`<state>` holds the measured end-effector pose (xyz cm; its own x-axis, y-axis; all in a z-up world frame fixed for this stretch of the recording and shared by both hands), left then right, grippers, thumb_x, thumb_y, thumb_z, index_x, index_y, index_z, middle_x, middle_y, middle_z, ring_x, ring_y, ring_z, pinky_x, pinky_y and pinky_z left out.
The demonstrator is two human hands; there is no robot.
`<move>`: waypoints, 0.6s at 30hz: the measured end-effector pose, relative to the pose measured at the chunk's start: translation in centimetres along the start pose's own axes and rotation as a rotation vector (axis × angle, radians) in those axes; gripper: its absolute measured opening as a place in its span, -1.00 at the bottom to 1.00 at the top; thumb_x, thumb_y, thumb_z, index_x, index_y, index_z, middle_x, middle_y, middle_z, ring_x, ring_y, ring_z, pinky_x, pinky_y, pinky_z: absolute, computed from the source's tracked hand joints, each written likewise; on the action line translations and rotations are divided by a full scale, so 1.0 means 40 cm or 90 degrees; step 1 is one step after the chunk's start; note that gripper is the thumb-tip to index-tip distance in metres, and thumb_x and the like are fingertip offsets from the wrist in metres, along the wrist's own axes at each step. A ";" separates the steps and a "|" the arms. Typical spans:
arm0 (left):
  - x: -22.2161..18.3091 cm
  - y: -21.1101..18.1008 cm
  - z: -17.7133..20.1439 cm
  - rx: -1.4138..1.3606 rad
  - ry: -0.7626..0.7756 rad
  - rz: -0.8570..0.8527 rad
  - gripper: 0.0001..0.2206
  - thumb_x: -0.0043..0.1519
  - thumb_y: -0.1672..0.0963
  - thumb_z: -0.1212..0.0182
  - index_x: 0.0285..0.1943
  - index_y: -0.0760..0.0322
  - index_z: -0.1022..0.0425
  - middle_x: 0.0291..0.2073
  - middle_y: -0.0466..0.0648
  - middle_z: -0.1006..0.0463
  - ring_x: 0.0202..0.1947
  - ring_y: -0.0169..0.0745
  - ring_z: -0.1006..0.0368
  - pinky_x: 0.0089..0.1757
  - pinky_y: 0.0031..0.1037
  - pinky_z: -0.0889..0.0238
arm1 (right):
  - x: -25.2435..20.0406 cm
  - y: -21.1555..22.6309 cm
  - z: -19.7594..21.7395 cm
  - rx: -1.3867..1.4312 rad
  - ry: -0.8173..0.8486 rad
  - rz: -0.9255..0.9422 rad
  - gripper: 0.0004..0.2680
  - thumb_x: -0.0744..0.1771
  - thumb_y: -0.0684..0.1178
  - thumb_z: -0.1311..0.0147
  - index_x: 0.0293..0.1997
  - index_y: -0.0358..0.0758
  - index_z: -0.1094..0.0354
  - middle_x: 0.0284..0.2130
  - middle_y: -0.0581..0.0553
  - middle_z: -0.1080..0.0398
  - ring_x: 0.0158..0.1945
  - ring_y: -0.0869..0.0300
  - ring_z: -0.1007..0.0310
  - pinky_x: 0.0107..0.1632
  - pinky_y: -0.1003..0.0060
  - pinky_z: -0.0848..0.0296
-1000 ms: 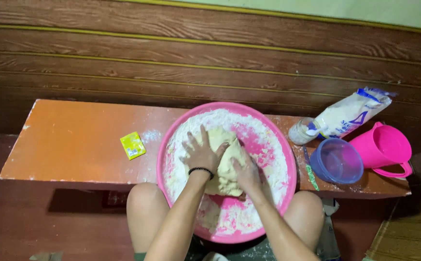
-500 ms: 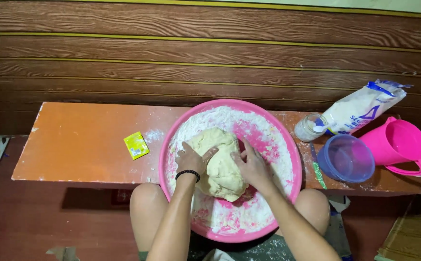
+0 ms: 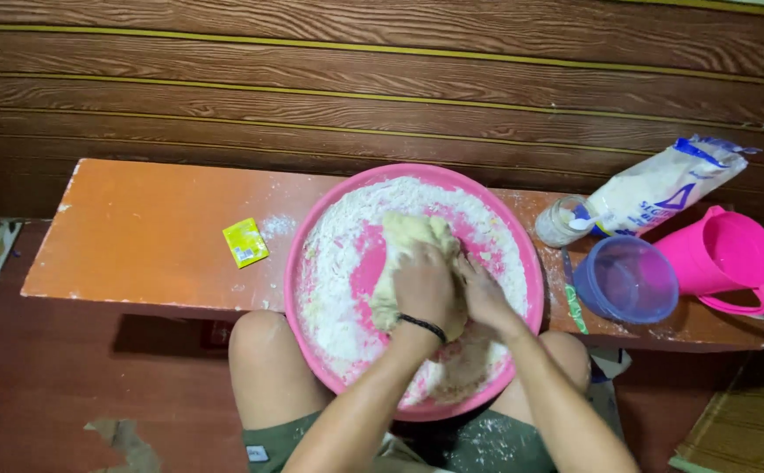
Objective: The person is kneading a large piece of dough in a pink bowl filled with flour on a low wooden table.
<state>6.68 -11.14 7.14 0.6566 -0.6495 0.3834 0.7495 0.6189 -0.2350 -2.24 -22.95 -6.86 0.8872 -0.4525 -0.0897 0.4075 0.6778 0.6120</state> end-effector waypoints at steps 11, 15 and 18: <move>-0.342 -0.311 -0.291 0.127 0.435 -0.311 -0.48 0.38 0.03 0.23 0.53 0.25 -0.11 0.51 0.03 -0.11 0.51 0.11 0.10 0.36 -0.09 0.32 | 0.039 0.279 0.271 -0.142 -0.158 -0.046 -0.48 0.35 0.31 0.10 0.49 0.05 0.03 0.35 -0.38 0.12 0.41 -0.32 0.20 0.39 -0.30 0.17; -0.328 -0.216 -0.036 -0.096 0.236 -0.354 -0.47 0.32 0.09 0.20 0.46 0.49 -0.18 0.52 0.41 0.03 0.54 0.42 0.24 0.29 -0.07 0.24 | 0.043 0.221 0.183 -0.053 -0.158 -0.047 -0.51 0.38 0.28 0.16 0.52 0.10 0.05 0.51 -0.19 0.15 0.51 -0.19 0.16 0.39 -0.20 0.10; -0.239 -0.158 0.249 -0.326 0.270 -0.403 -0.74 0.33 0.04 -0.08 -0.03 0.26 -0.60 -0.29 0.12 -0.59 -0.38 0.22 -0.45 -0.37 -0.12 -0.29 | 0.062 0.202 0.171 -0.058 -0.131 -0.031 -0.49 0.39 0.27 0.26 0.55 0.06 0.17 0.53 -0.15 0.19 0.56 -0.13 0.29 0.44 -0.29 0.27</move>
<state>-5.19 -4.45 13.87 0.0103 -0.9709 0.2393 0.8593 -0.1138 -0.4987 1.77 -22.55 3.25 0.8066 -0.5889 0.0504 0.4757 0.6975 0.5360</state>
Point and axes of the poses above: each hand's wrist, its own x-axis towards the middle knuckle, its own z-axis out of the back of the hand, y = z × x, the point moved 8 cm from there along x, towards the middle knuckle
